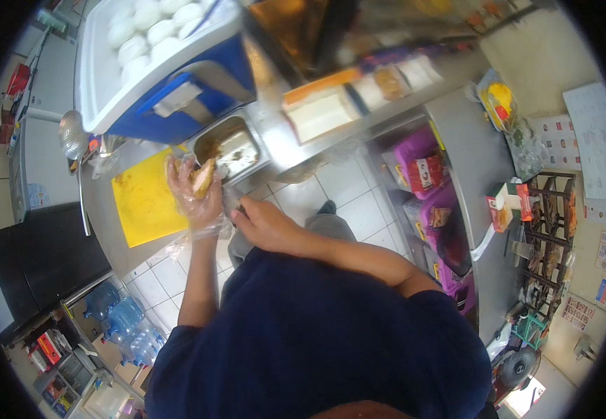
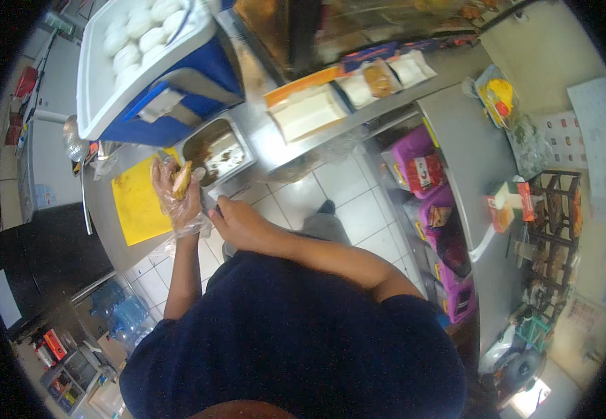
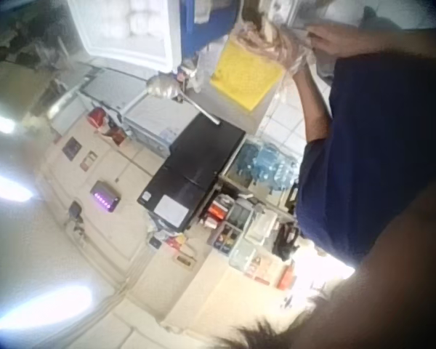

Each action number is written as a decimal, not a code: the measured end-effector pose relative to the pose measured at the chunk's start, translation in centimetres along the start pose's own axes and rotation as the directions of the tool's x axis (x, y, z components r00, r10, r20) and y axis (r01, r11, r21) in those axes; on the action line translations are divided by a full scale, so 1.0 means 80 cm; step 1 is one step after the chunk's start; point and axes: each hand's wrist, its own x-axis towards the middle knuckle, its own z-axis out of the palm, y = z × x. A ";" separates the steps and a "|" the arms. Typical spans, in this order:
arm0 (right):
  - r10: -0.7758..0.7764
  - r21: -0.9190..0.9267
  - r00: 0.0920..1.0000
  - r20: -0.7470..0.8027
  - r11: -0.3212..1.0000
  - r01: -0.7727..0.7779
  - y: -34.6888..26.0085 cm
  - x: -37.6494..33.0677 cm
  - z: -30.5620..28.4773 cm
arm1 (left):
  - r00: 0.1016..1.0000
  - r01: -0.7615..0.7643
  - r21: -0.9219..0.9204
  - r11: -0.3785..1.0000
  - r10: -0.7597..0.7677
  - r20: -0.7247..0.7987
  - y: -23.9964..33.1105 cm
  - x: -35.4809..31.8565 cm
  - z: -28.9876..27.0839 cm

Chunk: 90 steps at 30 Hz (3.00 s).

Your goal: The person assembles food orders by opening boxes, placing fried chicken and rice into them, and adding condiments. They handle multiple boxes and ingredients on a stainless steel counter in a commercial kitchen.

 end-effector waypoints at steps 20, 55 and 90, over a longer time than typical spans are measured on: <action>0.142 -0.206 0.585 -0.798 0.848 -0.488 0.282 -0.051 -0.533 | 0.919 -0.148 -0.566 0.811 0.324 0.224 0.294 0.092 0.702; 0.072 -0.241 0.866 -0.494 0.946 -0.217 0.438 0.103 -0.679 | 0.512 0.849 -0.124 0.513 -0.858 -0.044 0.244 -0.053 0.467; 0.460 0.479 -0.134 -0.878 0.859 -0.183 0.511 -0.428 -0.506 | 0.662 -0.048 -0.052 0.998 0.071 0.746 0.176 0.036 0.578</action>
